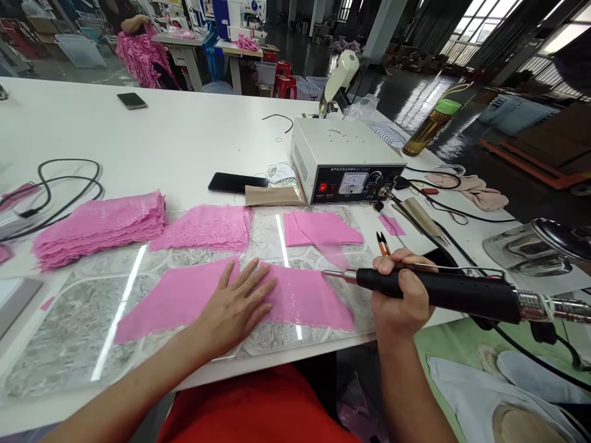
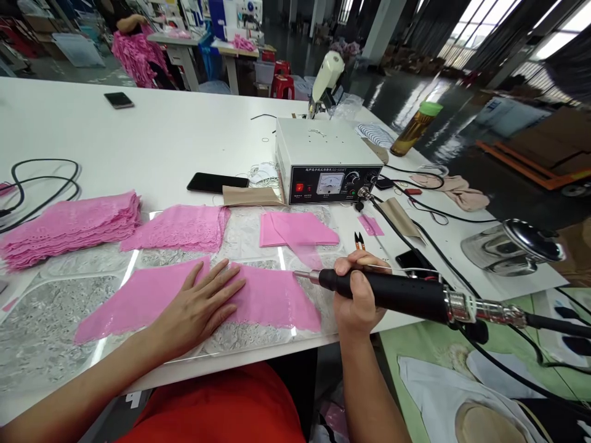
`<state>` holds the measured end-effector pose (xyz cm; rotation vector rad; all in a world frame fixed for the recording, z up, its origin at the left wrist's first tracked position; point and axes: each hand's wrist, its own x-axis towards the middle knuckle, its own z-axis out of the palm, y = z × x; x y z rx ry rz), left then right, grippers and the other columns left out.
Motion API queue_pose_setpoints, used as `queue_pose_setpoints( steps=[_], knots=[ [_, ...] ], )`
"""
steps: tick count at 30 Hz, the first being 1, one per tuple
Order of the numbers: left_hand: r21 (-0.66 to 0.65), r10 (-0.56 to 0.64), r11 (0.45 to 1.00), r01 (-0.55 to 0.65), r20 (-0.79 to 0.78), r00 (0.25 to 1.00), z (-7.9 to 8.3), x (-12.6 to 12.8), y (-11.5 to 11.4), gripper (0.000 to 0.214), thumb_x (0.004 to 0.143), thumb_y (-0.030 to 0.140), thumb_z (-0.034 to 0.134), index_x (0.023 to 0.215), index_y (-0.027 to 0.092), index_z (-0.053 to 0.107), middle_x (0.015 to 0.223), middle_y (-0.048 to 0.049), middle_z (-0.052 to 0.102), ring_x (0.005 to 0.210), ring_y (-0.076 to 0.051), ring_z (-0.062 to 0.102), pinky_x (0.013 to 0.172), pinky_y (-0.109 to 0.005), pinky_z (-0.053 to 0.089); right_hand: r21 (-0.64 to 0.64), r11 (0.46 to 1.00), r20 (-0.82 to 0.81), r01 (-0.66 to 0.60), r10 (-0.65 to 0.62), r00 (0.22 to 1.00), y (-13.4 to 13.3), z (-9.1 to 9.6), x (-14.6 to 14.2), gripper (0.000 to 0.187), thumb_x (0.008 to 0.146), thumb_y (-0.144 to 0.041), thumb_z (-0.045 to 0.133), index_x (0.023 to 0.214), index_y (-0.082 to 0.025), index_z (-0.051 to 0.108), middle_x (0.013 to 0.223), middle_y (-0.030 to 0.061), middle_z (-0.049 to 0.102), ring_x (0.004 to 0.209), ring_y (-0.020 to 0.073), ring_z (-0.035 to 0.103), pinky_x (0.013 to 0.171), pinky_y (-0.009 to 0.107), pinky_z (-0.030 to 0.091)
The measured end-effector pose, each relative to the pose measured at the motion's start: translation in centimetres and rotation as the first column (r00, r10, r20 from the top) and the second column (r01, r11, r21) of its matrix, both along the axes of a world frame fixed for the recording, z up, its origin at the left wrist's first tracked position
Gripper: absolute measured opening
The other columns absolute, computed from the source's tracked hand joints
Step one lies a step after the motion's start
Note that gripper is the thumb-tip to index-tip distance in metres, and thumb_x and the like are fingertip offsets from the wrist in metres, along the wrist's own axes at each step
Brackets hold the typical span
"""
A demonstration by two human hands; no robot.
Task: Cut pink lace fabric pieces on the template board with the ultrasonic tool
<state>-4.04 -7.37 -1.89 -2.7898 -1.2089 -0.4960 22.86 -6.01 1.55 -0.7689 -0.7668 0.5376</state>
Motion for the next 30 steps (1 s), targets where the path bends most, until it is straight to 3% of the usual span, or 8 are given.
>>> queue_pose_setpoints(
  steps=[8, 20, 30],
  knots=[
    [0.058, -0.018, 0.998, 0.019, -0.012, 1.0, -0.2, 0.0, 0.0, 0.038, 0.102, 0.032, 0.038, 0.131, 0.018, 0.057, 0.141, -0.0097, 0.054, 0.136, -0.033, 0.041, 0.115, -0.059, 0.019, -0.002, 1.0, 0.016, -0.016, 0.016, 1.0, 0.2, -0.1, -0.1, 0.012, 0.066, -0.021, 0.061, 0.077, -0.02, 0.057, 0.079, -0.0026, 0.055, 0.057, 0.0082, 0.051, 0.064, 0.03, 0.043],
    [0.012, -0.006, 1.0, 0.005, 0.026, 1.0, 0.0, 0.0, 0.0, 0.037, 0.101, 0.035, 0.041, 0.13, 0.02, 0.058, 0.14, -0.0085, 0.054, 0.135, -0.031, 0.043, 0.117, -0.057, 0.014, -0.011, 1.0, 0.066, -0.019, 0.02, 0.998, 0.3, -0.1, 0.0, 0.01, 0.066, -0.019, 0.061, 0.074, -0.019, 0.055, 0.076, -0.0026, 0.055, 0.057, 0.0095, 0.052, 0.063, 0.031, 0.045],
    [-0.018, -0.01, 1.0, 0.011, 0.029, 1.0, 0.5, 0.0, -0.1, 0.038, 0.1, 0.036, 0.042, 0.13, 0.018, 0.058, 0.141, -0.0098, 0.053, 0.136, -0.031, 0.041, 0.117, -0.058, 0.015, -0.005, 0.996, 0.086, -0.093, 0.093, 0.992, 0.6, 0.4, -2.6, 0.011, 0.067, -0.021, 0.06, 0.078, -0.021, 0.056, 0.077, -0.0028, 0.054, 0.057, 0.0091, 0.051, 0.061, 0.03, 0.045]
  ],
)
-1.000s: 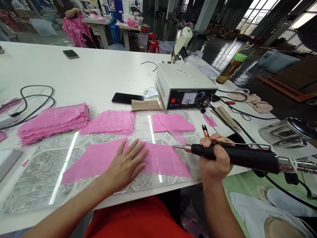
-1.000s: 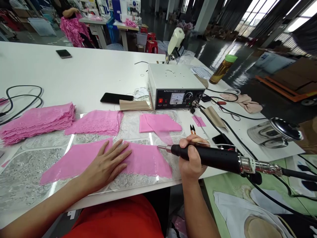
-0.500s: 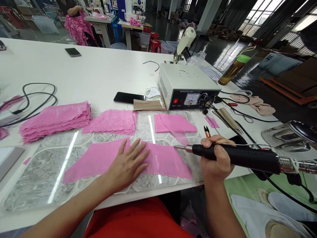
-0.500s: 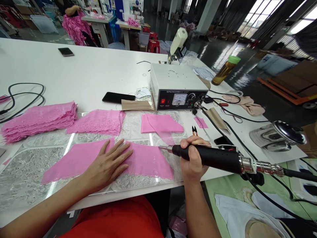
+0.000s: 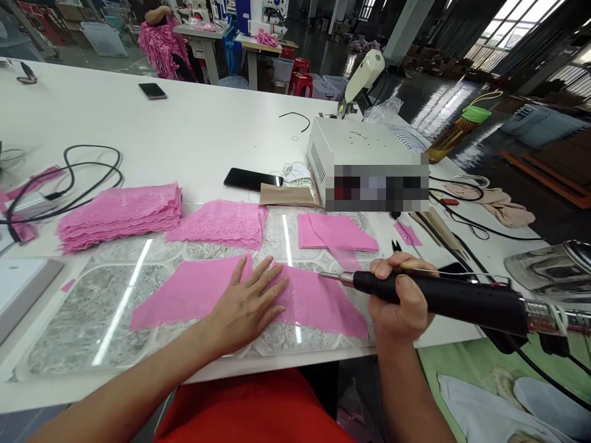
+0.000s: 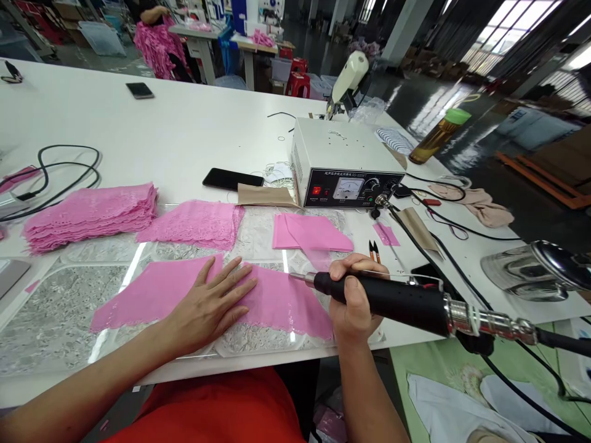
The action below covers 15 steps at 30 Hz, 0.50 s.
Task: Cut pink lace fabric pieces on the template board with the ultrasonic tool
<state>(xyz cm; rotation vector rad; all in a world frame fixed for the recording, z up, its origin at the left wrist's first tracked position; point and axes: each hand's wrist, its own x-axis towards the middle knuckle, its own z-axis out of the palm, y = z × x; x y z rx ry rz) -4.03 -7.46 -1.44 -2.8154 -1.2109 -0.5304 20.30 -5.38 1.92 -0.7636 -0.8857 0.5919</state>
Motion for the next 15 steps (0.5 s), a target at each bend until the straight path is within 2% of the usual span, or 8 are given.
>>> queue_pose_setpoints(
  steps=[8, 15],
  knots=[
    [-0.032, 0.011, 0.999, -0.011, 0.002, 1.0, 0.06, -0.03, -0.14, 0.036, 0.099, 0.035, 0.045, 0.128, 0.018, 0.058, 0.141, -0.0104, 0.053, 0.137, -0.031, 0.041, 0.117, -0.06, 0.016, -0.045, 0.999, 0.011, -0.021, 0.021, 1.0, 0.14, 0.0, -0.67, 0.012, 0.067, -0.021, 0.06, 0.076, -0.02, 0.052, 0.079, -0.0023, 0.052, 0.058, 0.0088, 0.05, 0.061, 0.031, 0.045],
    [-0.044, 0.018, 0.999, -0.018, 0.001, 1.0, -0.09, -0.07, -0.1, 0.037, 0.101, 0.038, 0.042, 0.128, 0.018, 0.058, 0.141, -0.01, 0.053, 0.137, -0.031, 0.041, 0.116, -0.061, 0.016, -0.036, 0.999, 0.048, -0.012, 0.014, 0.999, 0.21, -0.07, -0.59, 0.01, 0.066, -0.019, 0.059, 0.073, -0.02, 0.052, 0.076, -0.0024, 0.053, 0.057, 0.0095, 0.05, 0.061, 0.031, 0.045]
  ],
)
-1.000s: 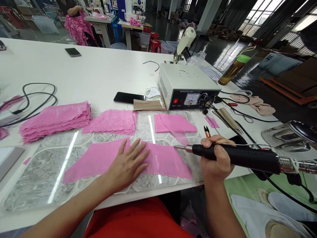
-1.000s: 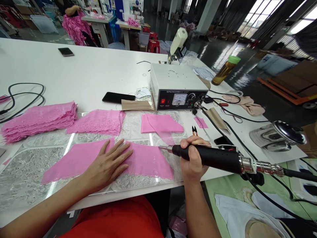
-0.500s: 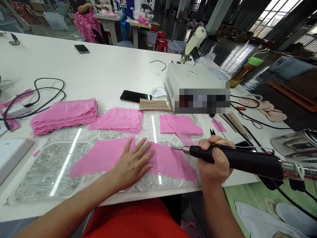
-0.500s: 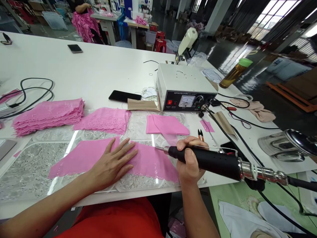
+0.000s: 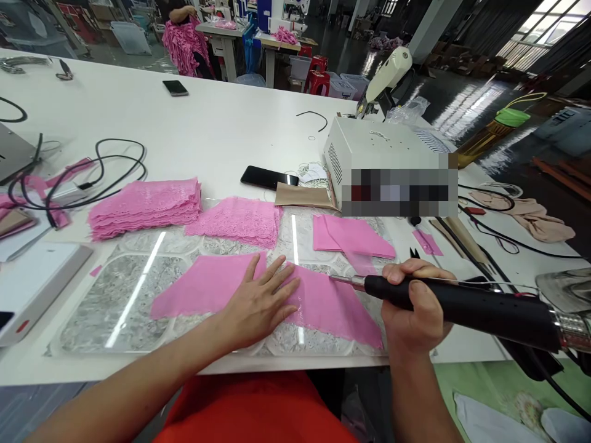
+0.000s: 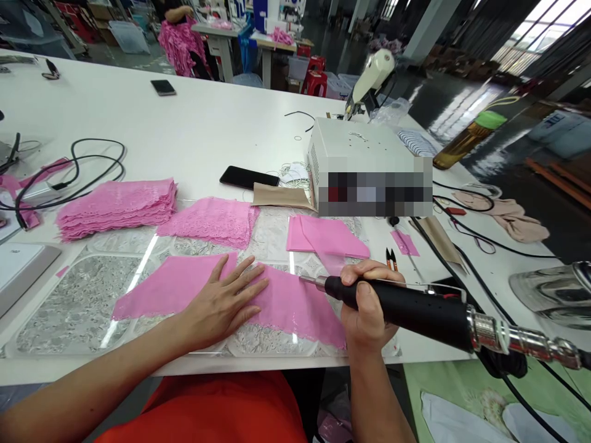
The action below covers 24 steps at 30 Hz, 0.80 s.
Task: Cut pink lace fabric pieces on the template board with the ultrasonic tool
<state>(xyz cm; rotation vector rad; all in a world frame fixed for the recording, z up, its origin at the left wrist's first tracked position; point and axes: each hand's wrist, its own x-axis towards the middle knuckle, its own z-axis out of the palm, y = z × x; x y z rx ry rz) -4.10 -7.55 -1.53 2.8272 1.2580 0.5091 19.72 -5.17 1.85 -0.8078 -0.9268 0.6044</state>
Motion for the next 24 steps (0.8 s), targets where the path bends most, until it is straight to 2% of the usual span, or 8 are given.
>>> queue_pose_setpoints(
  steps=[10, 16, 24],
  knots=[
    [0.035, 0.022, 0.999, -0.023, 0.006, 1.0, -0.5, 0.1, -0.1, 0.037, 0.1, 0.04, 0.042, 0.126, 0.018, 0.059, 0.139, -0.0095, 0.055, 0.136, -0.03, 0.042, 0.117, -0.058, 0.013, 0.018, 0.998, -0.006, -0.068, 0.068, 0.998, 0.4, 0.9, -1.9, 0.012, 0.067, -0.02, 0.06, 0.077, -0.02, 0.055, 0.078, -0.0025, 0.053, 0.058, 0.0094, 0.052, 0.061, 0.032, 0.046],
    [0.046, 0.039, 0.998, -0.041, 0.052, 0.998, -0.7, 0.1, -0.3, 0.036, 0.1, 0.04, 0.044, 0.123, 0.019, 0.061, 0.138, -0.0082, 0.056, 0.136, -0.029, 0.043, 0.118, -0.056, 0.01, 0.009, 0.992, 0.007, -0.129, 0.129, 0.992, 0.7, 0.6, -3.6, 0.012, 0.07, -0.021, 0.063, 0.08, -0.02, 0.057, 0.083, -0.0023, 0.054, 0.061, 0.0089, 0.054, 0.065, 0.032, 0.048],
    [0.044, 0.047, 0.998, -0.049, 0.044, 0.998, -0.6, 0.1, -0.2, 0.037, 0.1, 0.041, 0.044, 0.124, 0.019, 0.06, 0.138, -0.0076, 0.056, 0.136, -0.029, 0.043, 0.119, -0.057, 0.01, 0.027, 0.987, 0.02, -0.157, 0.157, 0.987, 1.0, 0.2, -3.6, 0.01, 0.073, -0.018, 0.063, 0.081, -0.02, 0.058, 0.083, -0.0023, 0.055, 0.062, 0.0087, 0.055, 0.066, 0.03, 0.048]
  ],
)
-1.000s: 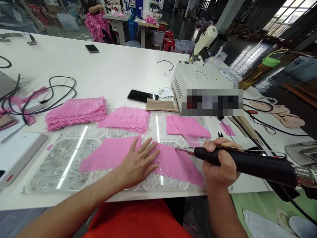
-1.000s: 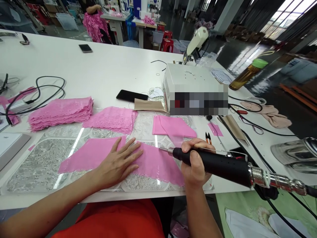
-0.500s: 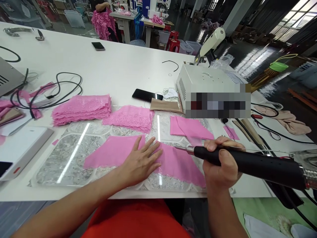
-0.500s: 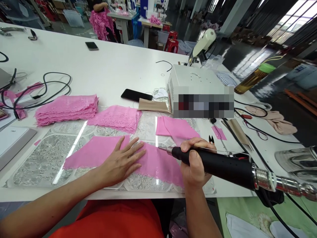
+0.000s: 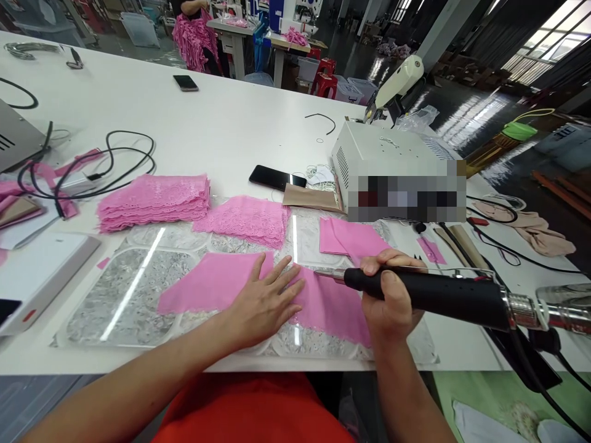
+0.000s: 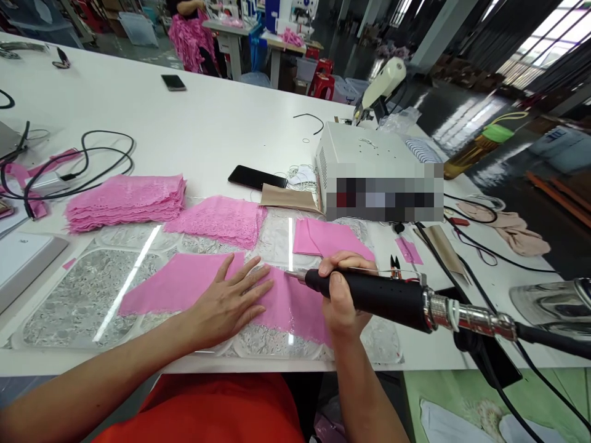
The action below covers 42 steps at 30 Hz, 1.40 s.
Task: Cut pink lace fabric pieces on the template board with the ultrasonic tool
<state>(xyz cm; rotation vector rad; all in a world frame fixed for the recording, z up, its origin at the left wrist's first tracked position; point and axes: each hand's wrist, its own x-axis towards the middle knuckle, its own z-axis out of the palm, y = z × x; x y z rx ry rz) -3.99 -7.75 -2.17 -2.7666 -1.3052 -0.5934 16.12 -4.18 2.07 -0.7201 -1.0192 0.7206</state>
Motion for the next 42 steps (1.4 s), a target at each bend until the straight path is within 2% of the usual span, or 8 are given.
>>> queue_pose_setpoints(
  steps=[7, 11, 17, 21, 25, 29, 42],
  knots=[
    [0.029, -0.009, 1.0, 0.008, 0.007, 1.0, -0.3, -0.6, 0.4, 0.037, 0.101, 0.038, 0.039, 0.126, 0.021, 0.061, 0.138, -0.0065, 0.057, 0.137, -0.03, 0.042, 0.118, -0.058, 0.008, -0.003, 1.0, 0.006, -0.011, 0.011, 1.0, 0.4, 0.0, 0.3, 0.01, 0.076, -0.022, 0.063, 0.083, -0.021, 0.056, 0.085, -0.0026, 0.055, 0.062, 0.0088, 0.057, 0.069, 0.033, 0.049],
    [0.08, -0.069, 0.995, 0.064, 0.061, 0.996, 0.1, -0.4, 0.1, 0.038, 0.102, 0.034, 0.036, 0.125, 0.019, 0.062, 0.138, -0.0074, 0.057, 0.139, -0.03, 0.038, 0.119, -0.057, 0.007, 0.046, 0.995, -0.075, 0.085, -0.081, 0.994, -0.1, 1.0, 2.9, 0.011, 0.071, -0.025, 0.062, 0.08, -0.021, 0.057, 0.083, -0.0023, 0.055, 0.058, 0.0087, 0.055, 0.061, 0.03, 0.047],
    [0.031, -0.173, 0.985, 0.171, 0.108, 0.979, 2.4, 1.5, -1.7, 0.035, 0.1, 0.037, 0.042, 0.124, 0.021, 0.062, 0.138, -0.0035, 0.056, 0.141, -0.026, 0.035, 0.121, -0.05, 0.002, 0.004, 0.972, -0.086, 0.235, -0.234, 0.968, -2.5, 1.1, 7.5, 0.01, 0.066, -0.022, 0.059, 0.076, -0.019, 0.059, 0.077, -0.0015, 0.056, 0.054, 0.0082, 0.052, 0.056, 0.028, 0.043],
    [0.023, -0.282, 0.959, 0.281, 0.005, 0.959, 2.9, 3.5, -2.2, 0.035, 0.1, 0.031, 0.044, 0.13, 0.02, 0.057, 0.143, -0.0027, 0.052, 0.141, -0.026, 0.035, 0.121, -0.05, -0.004, -0.006, 0.974, -0.103, 0.228, -0.227, 0.968, -3.1, 0.5, 8.3, 0.012, 0.065, -0.021, 0.059, 0.076, -0.019, 0.059, 0.077, -0.0014, 0.056, 0.053, 0.0086, 0.052, 0.056, 0.029, 0.043],
    [-0.031, -0.359, 0.933, 0.357, -0.076, 0.93, 2.5, 5.2, -2.1, 0.039, 0.098, 0.032, 0.047, 0.135, 0.018, 0.052, 0.146, -0.0059, 0.048, 0.141, -0.029, 0.035, 0.119, -0.057, -0.003, -0.008, 0.979, -0.111, 0.201, -0.201, 0.973, -3.1, 0.2, 8.5, 0.012, 0.065, -0.021, 0.058, 0.076, -0.019, 0.06, 0.076, -0.0016, 0.055, 0.053, 0.0089, 0.051, 0.055, 0.029, 0.043],
    [-0.08, -0.383, 0.923, 0.377, -0.073, 0.921, 2.0, 6.2, -2.0, 0.043, 0.098, 0.036, 0.048, 0.137, 0.018, 0.05, 0.147, -0.0069, 0.046, 0.142, -0.03, 0.033, 0.119, -0.06, 0.002, -0.023, 0.981, -0.089, 0.19, -0.192, 0.977, -3.1, 0.1, 8.8, 0.011, 0.066, -0.023, 0.058, 0.076, -0.02, 0.058, 0.075, -0.0018, 0.054, 0.053, 0.009, 0.05, 0.055, 0.029, 0.043],
    [-0.104, -0.404, 0.913, 0.395, -0.084, 0.911, 1.7, 6.8, -1.8, 0.043, 0.098, 0.038, 0.048, 0.135, 0.017, 0.052, 0.146, -0.0076, 0.047, 0.141, -0.032, 0.035, 0.118, -0.061, 0.0, 0.012, 0.992, -0.091, 0.126, -0.124, 0.988, -2.9, -0.2, 9.0, 0.011, 0.069, -0.021, 0.059, 0.079, -0.019, 0.06, 0.076, -0.0007, 0.055, 0.054, 0.0094, 0.052, 0.053, 0.029, 0.044]
  ],
)
